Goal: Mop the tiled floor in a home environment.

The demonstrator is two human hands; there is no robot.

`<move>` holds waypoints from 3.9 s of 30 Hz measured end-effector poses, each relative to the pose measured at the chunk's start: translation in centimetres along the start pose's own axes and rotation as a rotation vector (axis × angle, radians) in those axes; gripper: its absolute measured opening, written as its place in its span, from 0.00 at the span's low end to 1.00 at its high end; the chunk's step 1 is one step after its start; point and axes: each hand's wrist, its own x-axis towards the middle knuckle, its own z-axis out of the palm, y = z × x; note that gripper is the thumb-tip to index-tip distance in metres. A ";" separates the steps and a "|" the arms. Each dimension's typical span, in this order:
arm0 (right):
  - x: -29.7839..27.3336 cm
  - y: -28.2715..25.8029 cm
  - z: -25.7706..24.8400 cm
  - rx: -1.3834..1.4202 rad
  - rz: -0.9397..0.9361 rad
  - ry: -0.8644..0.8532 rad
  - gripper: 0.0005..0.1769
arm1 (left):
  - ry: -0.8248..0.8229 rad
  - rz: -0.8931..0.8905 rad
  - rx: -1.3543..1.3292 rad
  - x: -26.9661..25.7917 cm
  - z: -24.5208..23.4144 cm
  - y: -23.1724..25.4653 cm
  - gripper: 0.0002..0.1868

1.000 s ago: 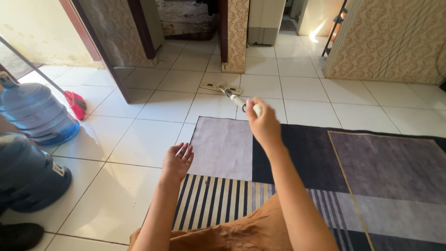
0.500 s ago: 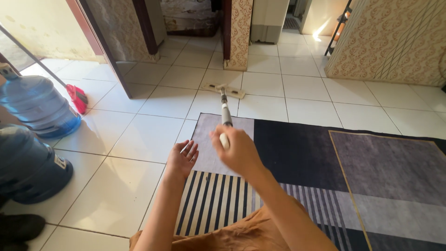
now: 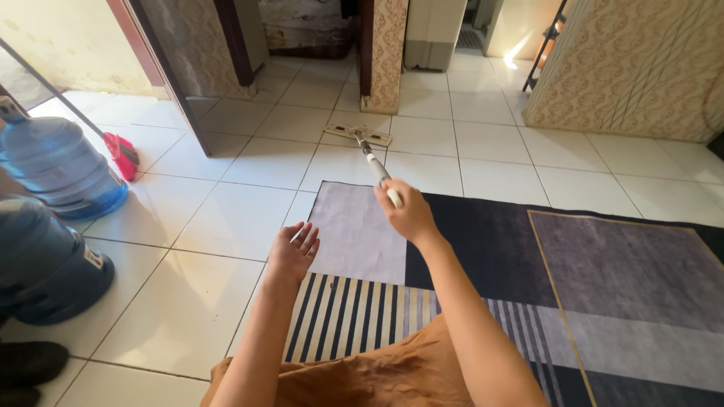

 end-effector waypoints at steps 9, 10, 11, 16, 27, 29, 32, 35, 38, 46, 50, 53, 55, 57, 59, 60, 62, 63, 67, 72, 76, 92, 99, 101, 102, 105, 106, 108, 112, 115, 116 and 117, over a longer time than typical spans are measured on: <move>-3.5 -4.4 3.1 -0.076 -0.097 -0.249 0.14 | -0.068 -0.049 0.055 0.7 -0.4 -0.9 0.16; -5.6 -7.6 1.6 -0.078 -0.093 -0.253 0.14 | -0.065 -0.053 0.052 1.9 -0.7 -1.2 0.16; -7.6 -10.8 0.2 -0.103 -0.170 -0.230 0.14 | -0.094 -0.064 0.042 3.1 -1.1 -1.5 0.15; -12.6 -17.3 -4.8 -0.092 -0.450 -0.207 0.15 | -0.107 -0.045 0.031 3.6 -0.8 -1.4 0.15; 1.6 1.9 0.9 -0.072 -0.109 0.014 0.14 | -0.013 -0.016 0.039 2.1 -0.4 0.7 0.15; 1.8 7.0 2.4 -0.024 -0.069 -0.090 0.14 | -0.006 -0.010 0.046 2.0 -1.1 0.3 0.15; 2.2 7.0 3.5 -0.062 -0.047 -0.196 0.15 | -0.013 -0.015 0.051 2.9 -1.4 0.6 0.15; 1.1 3.8 5.0 -0.051 -0.117 -0.221 0.13 | -0.027 -0.022 0.035 3.8 -1.3 0.0 0.15; -3.4 -1.8 5.5 0.114 -0.319 -0.206 0.08 | -0.068 -0.029 0.030 5.3 -1.6 -1.6 0.15; -16.2 -15.6 0.5 0.258 -0.559 -0.286 0.11 | -0.261 -0.356 0.064 0.0 3.7 -3.9 0.31; -15.4 -15.4 0.8 0.310 -0.605 -0.449 0.13 | -0.223 -0.504 -0.197 2.9 3.5 -4.8 0.10; -14.2 -15.2 0.0 0.314 -0.595 -0.476 0.13 | -0.226 -0.491 -0.252 4.0 4.2 -5.6 0.09; -13.8 -14.5 -0.8 0.328 -0.587 -0.498 0.13 | -0.251 -0.473 -0.274 4.7 4.8 -6.5 0.09; -13.7 -13.7 -1.8 0.317 -0.691 -0.530 0.15 | -0.254 -0.489 -0.320 4.5 4.9 -7.3 0.10; -13.7 -14.6 -3.6 0.349 -0.706 -0.565 0.15 | -0.231 -0.486 -0.410 2.0 5.6 -6.9 0.10; -13.6 -15.1 -4.3 0.362 -0.726 -0.587 0.16 | -0.229 -0.487 -0.493 1.0 6.0 -6.5 0.10; -14.1 -15.7 -4.7 0.423 -0.728 -0.613 0.16 | -0.198 -0.472 -0.514 -0.6 5.7 -6.2 0.10; -14.3 -16.0 -5.0 0.475 -0.734 -0.634 0.16 | -0.177 -0.459 -0.534 -1.5 5.6 -5.9 0.10; -15.7 -17.0 -5.2 0.563 -0.774 -0.701 0.15 | -0.130 -0.442 -0.583 -5.6 4.1 -3.8 0.09; -16.6 -18.9 -7.1 0.452 -0.774 -0.802 0.23 | -0.144 -0.358 -0.760 -8.4 0.9 -1.1 0.11; -15.6 -18.9 -5.9 0.545 -0.782 -0.892 0.22 | -0.141 -0.215 -0.772 -6.6 -3.8 1.1 0.11; -12.4 -12.9 2.7 0.842 -0.511 -0.431 0.15 | -0.167 -0.066 -0.444 -7.8 -3.8 4.7 0.11; -14.6 -17.5 -5.8 0.685 -0.649 -0.817 0.26 | -0.092 0.026 -0.557 6.1 -11.3 1.1 0.16; -15.7 -18.6 -3.1 0.730 -0.641 -0.660 0.26 | -0.061 0.055 -0.514 4.4 -11.0 3.3 0.19; -16.5 -19.1 -1.9 0.768 -0.615 -0.505 0.26 | -0.027 0.075 -0.475 3.4 -11.0 4.0 0.23; -17.3 -22.1 3.7 0.805 -0.585 -0.044 0.22 | 0.076 0.113 -0.545 0.3 -8.9 6.4 0.26; -16.0 -20.9 5.2 0.801 -0.588 -0.039 0.22 | 0.070 0.111 -0.544 0.2 -8.3 6.5 0.26; -13.4 -18.5 8.3 0.730 -0.401 -0.209 0.20 | -0.037 0.051 -0.627 -0.1 -7.4 6.6 0.30; -12.0 -15.8 12.3 0.740 -0.362 -0.212 0.21 | -0.026 0.000 -0.506 0.2 -7.2 6.6 0.26; -13.6 -17.2 11.9 0.694 -0.384 -0.202 0.19 | 0.045 -0.057 -0.662 3.4 -9.9 7.0 0.29; -14.4 -18.1 11.4 0.740 -0.288 -0.200 0.20 | -0.137 -0.093 -0.636 6.1 -12.2 6.7 0.26; -15.2 -19.0 11.0 0.785 -0.192 -0.198 0.21 | -0.317 -0.127 -0.606 8.8 -14.5 6.4 0.24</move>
